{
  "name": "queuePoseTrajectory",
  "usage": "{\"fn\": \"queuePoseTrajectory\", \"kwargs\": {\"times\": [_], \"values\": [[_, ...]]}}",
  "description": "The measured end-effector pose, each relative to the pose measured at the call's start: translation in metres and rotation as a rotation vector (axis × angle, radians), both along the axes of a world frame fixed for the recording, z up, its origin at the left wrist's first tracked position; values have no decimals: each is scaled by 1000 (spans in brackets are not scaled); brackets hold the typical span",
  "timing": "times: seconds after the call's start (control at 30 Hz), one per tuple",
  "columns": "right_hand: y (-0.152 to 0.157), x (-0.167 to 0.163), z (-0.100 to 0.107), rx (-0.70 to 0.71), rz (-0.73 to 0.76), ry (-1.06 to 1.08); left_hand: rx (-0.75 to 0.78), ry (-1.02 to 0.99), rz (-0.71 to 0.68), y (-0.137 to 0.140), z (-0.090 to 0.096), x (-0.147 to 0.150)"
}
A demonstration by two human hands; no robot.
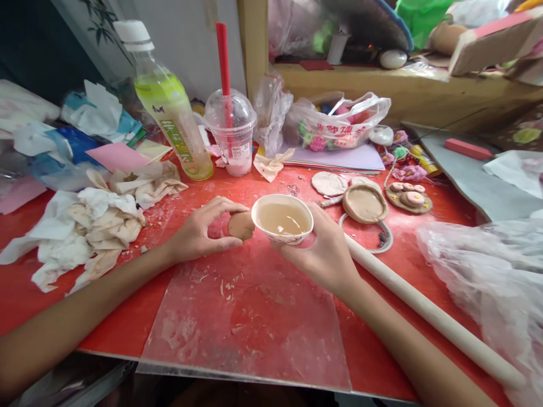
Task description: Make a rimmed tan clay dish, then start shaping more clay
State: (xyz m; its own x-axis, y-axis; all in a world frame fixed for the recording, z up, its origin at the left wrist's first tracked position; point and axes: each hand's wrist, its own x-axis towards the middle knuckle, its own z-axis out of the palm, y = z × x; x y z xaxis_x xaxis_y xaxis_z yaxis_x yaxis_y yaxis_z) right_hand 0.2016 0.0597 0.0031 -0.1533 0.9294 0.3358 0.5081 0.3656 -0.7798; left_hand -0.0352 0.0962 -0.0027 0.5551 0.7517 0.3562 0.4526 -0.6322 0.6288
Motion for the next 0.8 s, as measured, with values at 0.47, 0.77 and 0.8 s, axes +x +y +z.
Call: {"fn": "queuePoseTrajectory", "kwargs": {"times": [0.47, 0.77, 0.8], "values": [[0, 0, 3, -53, 25, 78, -15, 296, -265, -1, -7, 3], [-9, 18, -4, -48, 53, 3, -54, 345, -237, -1, -4, 3], [-9, 20, -4, -50, 45, -9, -60, 334, -231, -1, -4, 4]]}}
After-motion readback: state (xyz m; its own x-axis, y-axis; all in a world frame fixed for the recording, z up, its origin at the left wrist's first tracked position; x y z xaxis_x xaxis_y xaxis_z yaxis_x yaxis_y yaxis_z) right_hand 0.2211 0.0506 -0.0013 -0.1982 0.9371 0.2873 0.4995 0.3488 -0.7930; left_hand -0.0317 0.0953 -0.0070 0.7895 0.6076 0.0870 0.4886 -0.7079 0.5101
